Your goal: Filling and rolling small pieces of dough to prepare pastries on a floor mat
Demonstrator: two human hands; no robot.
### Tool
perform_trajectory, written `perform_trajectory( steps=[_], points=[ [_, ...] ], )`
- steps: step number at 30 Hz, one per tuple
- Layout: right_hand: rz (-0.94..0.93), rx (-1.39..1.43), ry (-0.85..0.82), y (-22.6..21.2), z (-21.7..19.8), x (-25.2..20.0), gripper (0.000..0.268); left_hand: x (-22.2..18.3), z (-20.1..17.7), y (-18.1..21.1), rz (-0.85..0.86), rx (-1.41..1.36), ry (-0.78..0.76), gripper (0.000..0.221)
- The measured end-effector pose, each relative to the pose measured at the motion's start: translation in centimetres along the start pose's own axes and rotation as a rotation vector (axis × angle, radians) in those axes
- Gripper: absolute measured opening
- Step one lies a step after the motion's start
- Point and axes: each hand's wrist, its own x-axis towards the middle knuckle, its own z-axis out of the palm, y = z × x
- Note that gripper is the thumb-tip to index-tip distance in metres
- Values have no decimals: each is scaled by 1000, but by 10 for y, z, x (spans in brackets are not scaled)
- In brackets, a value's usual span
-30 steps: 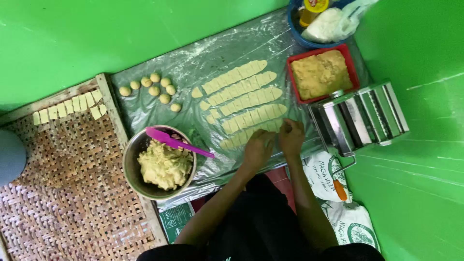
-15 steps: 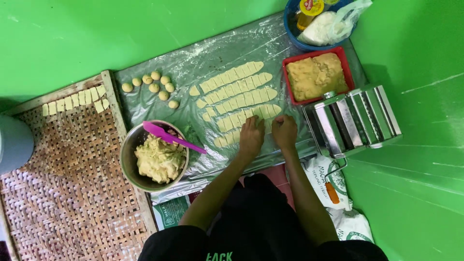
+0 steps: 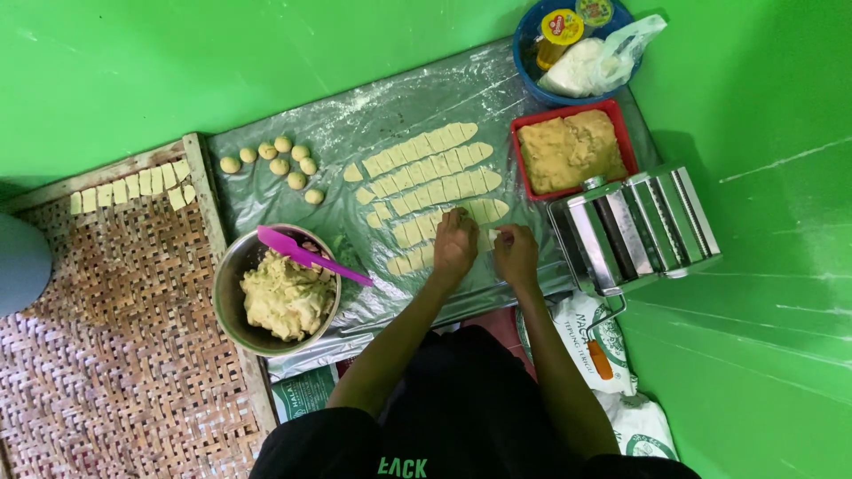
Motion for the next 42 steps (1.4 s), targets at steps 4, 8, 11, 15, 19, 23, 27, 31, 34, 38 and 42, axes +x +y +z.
perform_trajectory(
  steps=[4, 8, 11, 15, 19, 23, 27, 31, 34, 38, 42],
  points=[
    [-32, 46, 62, -2, 1, -1, 13, 0, -3, 0, 52, 0, -31, 14],
    [169, 256, 44, -27, -18, -12, 14, -7, -8, 2, 97, -174, -81, 14],
    [221, 326, 25, -32, -28, -16, 16, -12, -28, 13, 45, -366, -107, 12],
    [277, 389, 40, -38, -41, -27, 15, -22, -23, 20, -98, -602, -119, 9],
    [340, 477, -6, -39, -49, -36, 15, -35, -27, 28, -380, -990, 0, 12],
    [396, 642, -127, -67, -47, -45, 20, -70, -70, 21, -595, -1251, -17, 13],
    [270, 690, -301, -136, -45, -40, 18, -104, -121, 8, -733, -1243, 58, 16],
    [177, 677, -472, -202, -21, -38, 19, -128, -169, -2, -884, -1340, 207, 18],
    [120, 706, -602, -263, 1, -42, 18, -140, -204, -21, -948, -1399, 325, 24],
    [37, 752, -792, -317, 53, -50, 17, -155, -238, -64, -1014, -1427, 485, 31],
    [-35, 724, -877, -364, 112, -62, 18, -177, -265, -123, -996, -1433, 610, 35]
  ],
)
